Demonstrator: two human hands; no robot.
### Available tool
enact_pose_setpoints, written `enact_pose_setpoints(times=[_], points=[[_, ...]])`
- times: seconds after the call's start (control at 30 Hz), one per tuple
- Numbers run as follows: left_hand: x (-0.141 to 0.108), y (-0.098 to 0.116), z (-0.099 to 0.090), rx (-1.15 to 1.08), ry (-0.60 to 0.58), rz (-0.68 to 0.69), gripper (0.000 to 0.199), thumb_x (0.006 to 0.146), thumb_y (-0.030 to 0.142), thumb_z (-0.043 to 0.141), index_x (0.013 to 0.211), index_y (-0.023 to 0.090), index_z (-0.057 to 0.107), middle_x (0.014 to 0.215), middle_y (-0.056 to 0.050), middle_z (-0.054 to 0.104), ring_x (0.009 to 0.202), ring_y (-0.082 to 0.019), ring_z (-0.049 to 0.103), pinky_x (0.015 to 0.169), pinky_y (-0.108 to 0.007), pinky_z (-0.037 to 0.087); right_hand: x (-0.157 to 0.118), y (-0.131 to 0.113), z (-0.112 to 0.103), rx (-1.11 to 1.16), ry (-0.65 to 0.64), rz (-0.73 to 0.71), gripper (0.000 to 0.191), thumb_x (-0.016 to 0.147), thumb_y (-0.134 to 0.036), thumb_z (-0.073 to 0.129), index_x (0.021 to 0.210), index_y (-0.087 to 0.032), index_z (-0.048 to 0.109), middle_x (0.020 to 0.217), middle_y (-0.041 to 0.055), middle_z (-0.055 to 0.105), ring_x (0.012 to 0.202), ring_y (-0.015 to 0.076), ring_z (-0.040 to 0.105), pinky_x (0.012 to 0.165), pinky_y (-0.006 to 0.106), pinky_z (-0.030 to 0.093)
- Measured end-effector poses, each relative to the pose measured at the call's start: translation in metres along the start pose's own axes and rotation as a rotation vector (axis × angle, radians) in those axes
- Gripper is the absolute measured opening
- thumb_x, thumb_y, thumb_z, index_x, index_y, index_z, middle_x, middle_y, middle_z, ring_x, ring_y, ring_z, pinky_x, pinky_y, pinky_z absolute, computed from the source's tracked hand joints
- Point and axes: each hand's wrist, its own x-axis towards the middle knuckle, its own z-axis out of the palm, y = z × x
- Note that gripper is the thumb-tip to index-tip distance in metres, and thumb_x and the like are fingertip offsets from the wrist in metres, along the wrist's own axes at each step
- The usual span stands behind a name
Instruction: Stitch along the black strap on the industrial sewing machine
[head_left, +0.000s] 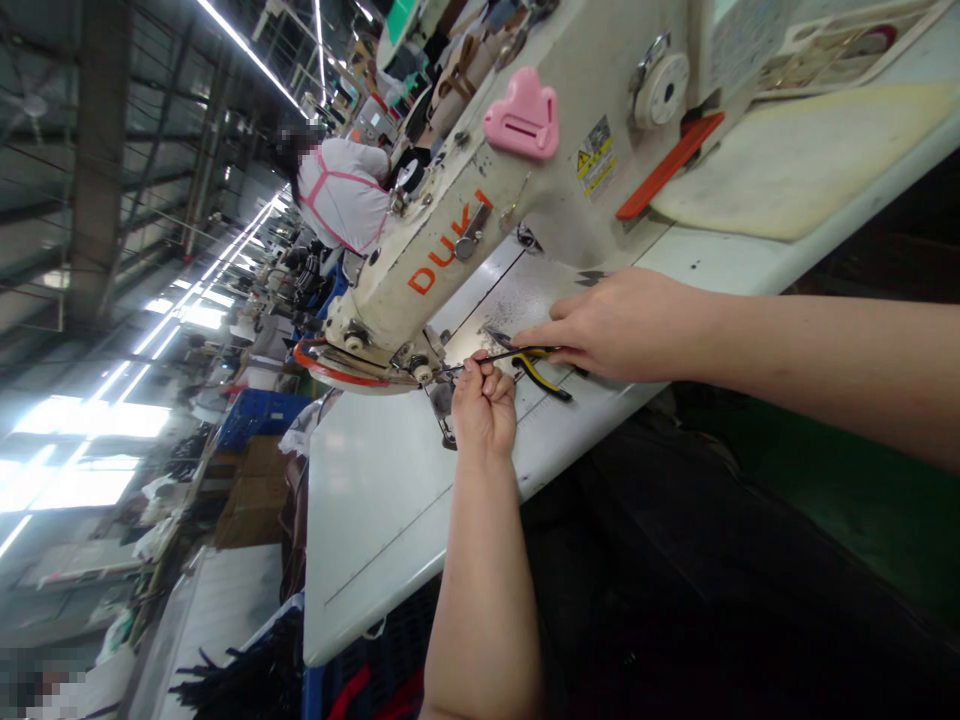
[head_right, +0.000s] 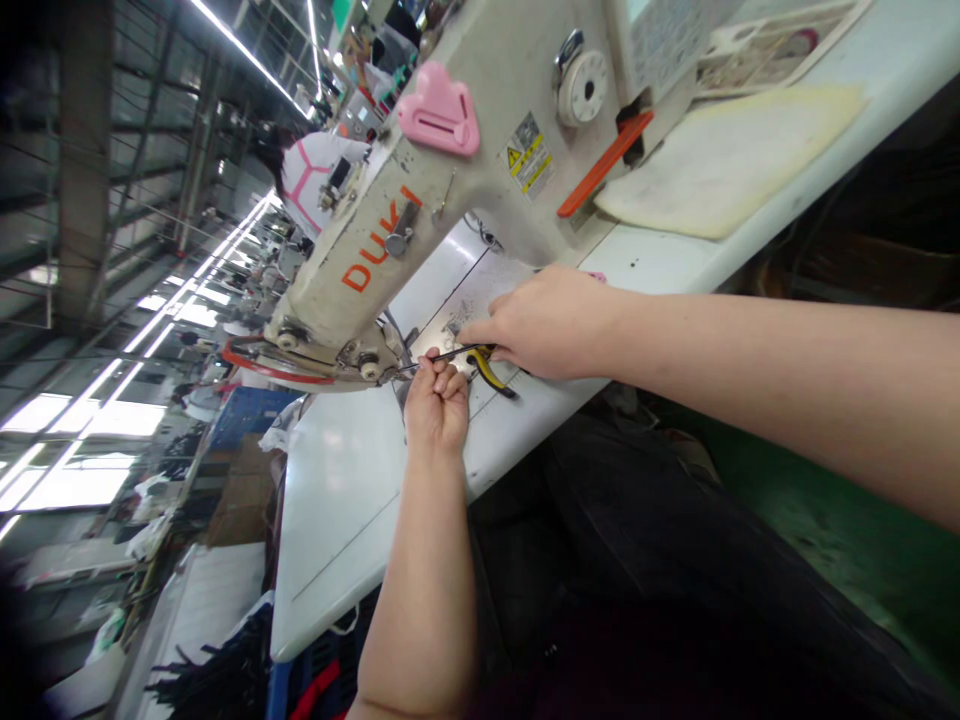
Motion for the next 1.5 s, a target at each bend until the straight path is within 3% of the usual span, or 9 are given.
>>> enact_pose_setpoints(times=[0.27, 0.5, 0.7, 0.8, 0.97, 1.13, 1.3, 1.5], points=[[-0.001, -0.003, 0.0, 0.007, -0.013, 0.035, 0.026, 0.11, 0.024, 0.056, 0.09, 0.014, 0.069, 0.073, 0.003, 0.047, 0.053, -0.004, 0.034, 0.05, -0.014, 0.031, 0.005, 0.004, 0.001, -0.042, -0.017, -0.073, 0.041, 0.108, -0.038, 0.051, 0.145, -0.036, 0.067, 0.093, 0.0094, 0.08, 0.065, 0.0199, 0.062, 0.059, 0.032, 0.025], [-0.002, -0.005, 0.001, -0.012, 0.033, 0.027, 0.031, 0.11, 0.022, 0.054, 0.086, 0.012, 0.071, 0.072, 0.002, 0.05, 0.054, -0.004, 0.036, 0.05, -0.014, 0.032, 0.006, 0.0, -0.002, 0.06, -0.024, -0.004, 0.039, 0.103, -0.031, 0.058, 0.137, -0.03, 0.075, 0.09, 0.0101, 0.082, 0.069, 0.0223, 0.068, 0.057, 0.03, 0.029], [-0.001, -0.006, -0.002, 0.01, 0.012, 0.041, 0.021, 0.105, 0.026, 0.066, 0.088, 0.014, 0.072, 0.072, 0.002, 0.05, 0.053, -0.004, 0.035, 0.049, -0.014, 0.033, 0.014, 0.003, -0.01, 0.296, -0.051, 0.09, 0.034, 0.099, -0.03, 0.063, 0.128, -0.037, 0.081, 0.098, 0.0053, 0.086, 0.08, 0.0225, 0.074, 0.063, 0.03, 0.042], [-0.001, -0.005, -0.002, 0.017, 0.01, 0.039, 0.021, 0.105, 0.025, 0.065, 0.088, 0.013, 0.071, 0.073, 0.002, 0.049, 0.053, -0.004, 0.035, 0.049, -0.013, 0.032, 0.016, 0.006, -0.01, 0.331, -0.05, 0.094, 0.034, 0.099, -0.031, 0.065, 0.128, -0.038, 0.08, 0.101, 0.004, 0.086, 0.081, 0.0217, 0.075, 0.064, 0.029, 0.043], [-0.001, -0.005, -0.002, 0.017, 0.01, 0.037, 0.022, 0.106, 0.022, 0.062, 0.089, 0.013, 0.071, 0.074, 0.002, 0.048, 0.053, -0.004, 0.034, 0.048, -0.012, 0.033, 0.008, 0.009, -0.004, 0.18, -0.035, -0.021, 0.04, 0.103, -0.031, 0.058, 0.141, -0.032, 0.072, 0.103, 0.0106, 0.084, 0.078, 0.024, 0.073, 0.058, 0.03, 0.035], [-0.001, -0.005, -0.002, -0.033, 0.016, 0.033, 0.028, 0.109, 0.019, 0.054, 0.088, 0.011, 0.072, 0.074, 0.001, 0.049, 0.054, -0.004, 0.035, 0.049, -0.011, 0.033, 0.004, 0.011, -0.001, -0.055, 0.003, -0.208, 0.055, 0.097, -0.015, 0.058, 0.151, -0.026, 0.063, 0.094, 0.0135, 0.079, 0.062, 0.0206, 0.063, 0.054, 0.032, 0.026], [-0.001, -0.007, 0.0, -0.028, 0.043, 0.029, 0.024, 0.106, 0.023, 0.063, 0.087, 0.011, 0.073, 0.072, 0.002, 0.05, 0.053, -0.003, 0.036, 0.048, -0.013, 0.031, 0.008, 0.008, -0.003, -0.054, -0.06, -0.186, 0.056, 0.094, -0.016, 0.061, 0.149, -0.025, 0.064, 0.079, 0.0096, 0.077, 0.055, 0.0182, 0.055, 0.053, 0.032, 0.024], [-0.001, -0.01, 0.003, -0.053, 0.066, 0.037, 0.022, 0.101, 0.03, 0.073, 0.088, 0.012, 0.074, 0.071, 0.002, 0.053, 0.052, -0.003, 0.037, 0.049, -0.014, 0.029, 0.01, 0.01, -0.004, -0.03, -0.008, -0.146, 0.049, 0.098, -0.022, 0.061, 0.145, -0.034, 0.068, 0.075, 0.0043, 0.076, 0.051, 0.0154, 0.054, 0.051, 0.03, 0.02]])
